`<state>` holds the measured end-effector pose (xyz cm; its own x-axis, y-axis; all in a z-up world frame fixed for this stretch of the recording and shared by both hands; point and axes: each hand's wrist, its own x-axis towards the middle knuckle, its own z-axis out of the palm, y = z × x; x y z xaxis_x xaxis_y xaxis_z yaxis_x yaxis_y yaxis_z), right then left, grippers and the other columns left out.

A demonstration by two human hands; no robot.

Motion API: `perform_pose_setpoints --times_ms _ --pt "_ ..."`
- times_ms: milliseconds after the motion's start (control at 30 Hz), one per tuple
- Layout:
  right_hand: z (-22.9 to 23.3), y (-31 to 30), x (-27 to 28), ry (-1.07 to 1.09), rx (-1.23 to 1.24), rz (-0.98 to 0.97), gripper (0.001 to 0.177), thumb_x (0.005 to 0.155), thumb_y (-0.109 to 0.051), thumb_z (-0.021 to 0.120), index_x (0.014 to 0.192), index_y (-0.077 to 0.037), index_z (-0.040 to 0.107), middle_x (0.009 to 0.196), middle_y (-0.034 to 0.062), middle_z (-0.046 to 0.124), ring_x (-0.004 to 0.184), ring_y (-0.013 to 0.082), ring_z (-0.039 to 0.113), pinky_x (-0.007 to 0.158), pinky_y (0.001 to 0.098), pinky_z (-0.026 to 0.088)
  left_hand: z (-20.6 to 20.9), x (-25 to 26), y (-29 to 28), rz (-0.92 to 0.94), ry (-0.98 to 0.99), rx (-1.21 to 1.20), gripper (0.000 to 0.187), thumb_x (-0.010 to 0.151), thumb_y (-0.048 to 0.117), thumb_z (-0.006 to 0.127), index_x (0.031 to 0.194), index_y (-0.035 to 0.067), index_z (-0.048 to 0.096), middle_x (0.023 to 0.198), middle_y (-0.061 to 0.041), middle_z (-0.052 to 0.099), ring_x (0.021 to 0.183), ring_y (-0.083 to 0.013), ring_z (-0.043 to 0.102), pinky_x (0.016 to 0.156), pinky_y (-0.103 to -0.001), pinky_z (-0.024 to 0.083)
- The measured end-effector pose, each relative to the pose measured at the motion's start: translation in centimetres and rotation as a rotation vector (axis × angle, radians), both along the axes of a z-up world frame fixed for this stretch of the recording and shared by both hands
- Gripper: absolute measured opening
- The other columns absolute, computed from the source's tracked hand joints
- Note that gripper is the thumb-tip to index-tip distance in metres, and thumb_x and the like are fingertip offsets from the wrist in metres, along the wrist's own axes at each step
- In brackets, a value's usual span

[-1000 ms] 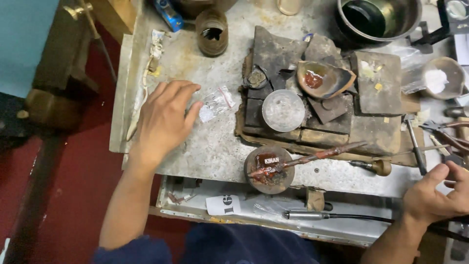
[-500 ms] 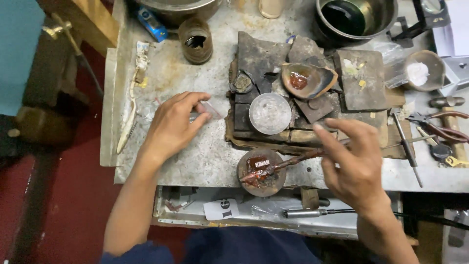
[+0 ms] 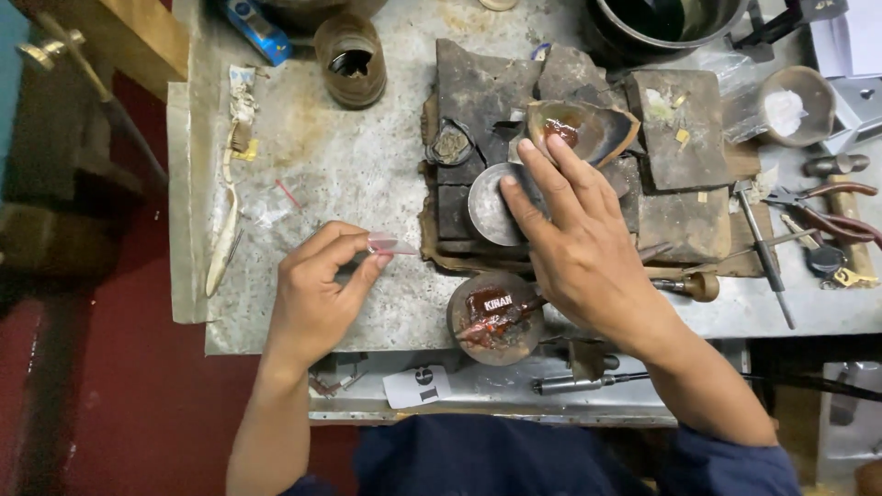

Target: Shaping a metal piece with a hammer and punch, followed by sorting through small bags of jewelry components at a workbench.

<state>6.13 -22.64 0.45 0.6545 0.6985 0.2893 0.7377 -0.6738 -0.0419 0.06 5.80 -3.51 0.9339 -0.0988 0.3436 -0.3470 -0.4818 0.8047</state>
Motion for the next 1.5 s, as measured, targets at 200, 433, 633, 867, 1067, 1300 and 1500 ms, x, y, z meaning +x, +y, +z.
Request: perform_pose_setpoints --times_ms 200,433,633,867,1067,1300,1500 --pt "1.3 0.1 -0.1 -0.171 -0.205 -0.007 0.062 0.090 0.006 0.056 0.149 -0.010 0.056 0.162 0.0202 0.045 0.152 0.0407 0.035 0.121 0.0523 0.033 -0.5 -0.3 -1.3 -0.049 0.061 -0.037 0.014 0.096 0.003 0.067 0.108 -0.002 0.073 0.096 -0.007 0.068 0.078 -0.0148 0.065 0.054 -0.021 0.055" --pt "1.8 -0.3 0.6 -0.199 -0.203 0.044 0.056 0.089 0.003 0.061 0.142 -0.012 0.063 0.161 0.0193 0.047 0.151 0.0397 0.037 0.123 0.0508 0.031 -1.5 -1.1 -3.0 -0.016 0.233 -0.141 0.021 0.096 0.011 0.060 0.117 0.007 0.063 0.103 -0.003 0.077 0.088 -0.0149 0.072 0.079 -0.029 0.057" --pt "1.2 -1.3 1.9 0.191 0.144 0.087 0.055 0.084 0.013 0.047 0.137 0.004 0.055 0.159 0.0282 0.039 0.152 0.0474 0.029 0.125 0.0639 0.031 -1.8 -1.3 -3.5 -0.022 0.395 -0.201 0.038 0.097 0.015 0.057 0.135 0.009 0.054 0.098 -0.003 0.065 0.079 -0.0128 0.062 0.067 -0.029 0.052" --pt "0.0 -1.2 1.6 0.161 0.128 0.091 0.059 0.086 0.012 0.048 0.144 0.005 0.052 0.158 0.0279 0.041 0.151 0.0489 0.031 0.123 0.0640 0.033 -1.6 -1.5 -3.6 0.029 0.295 -0.176 0.025 0.095 0.021 0.070 0.116 0.009 0.063 0.094 -0.001 0.074 0.081 -0.0123 0.070 0.073 -0.027 0.057" --pt "0.9 -0.7 0.7 -0.079 -0.111 0.007 0.060 0.094 0.007 0.054 0.151 -0.011 0.053 0.161 0.0214 0.044 0.151 0.0439 0.032 0.120 0.0580 0.033 -1.0 -1.2 -3.7 -0.056 -0.019 -0.109 0.011 0.095 0.010 0.071 0.104 0.004 0.075 0.093 -0.008 0.078 0.079 -0.0157 0.074 0.067 -0.025 0.059" --pt "2.8 -1.2 1.4 -0.315 -0.281 0.102 0.040 0.112 -0.007 0.066 0.151 -0.013 0.061 0.165 0.0193 0.037 0.151 0.0456 0.034 0.125 0.0591 0.024 -1.9 -0.9 -3.9 -0.136 -0.098 0.027 0.027 0.106 0.012 0.051 0.099 -0.006 0.070 0.090 -0.014 0.072 0.081 -0.0266 0.069 0.068 -0.035 0.056" --pt "1.9 -2.9 1.7 -0.008 -0.178 0.039 0.070 0.085 0.011 0.055 0.151 -0.013 0.054 0.168 0.0169 0.031 0.156 0.0430 0.019 0.124 0.0615 0.025 -2.0 -0.9 -3.6 -0.138 -0.082 0.012 0.026 0.106 0.011 0.051 0.108 -0.007 0.070 0.094 -0.015 0.072 0.081 -0.0248 0.067 0.065 -0.033 0.055"
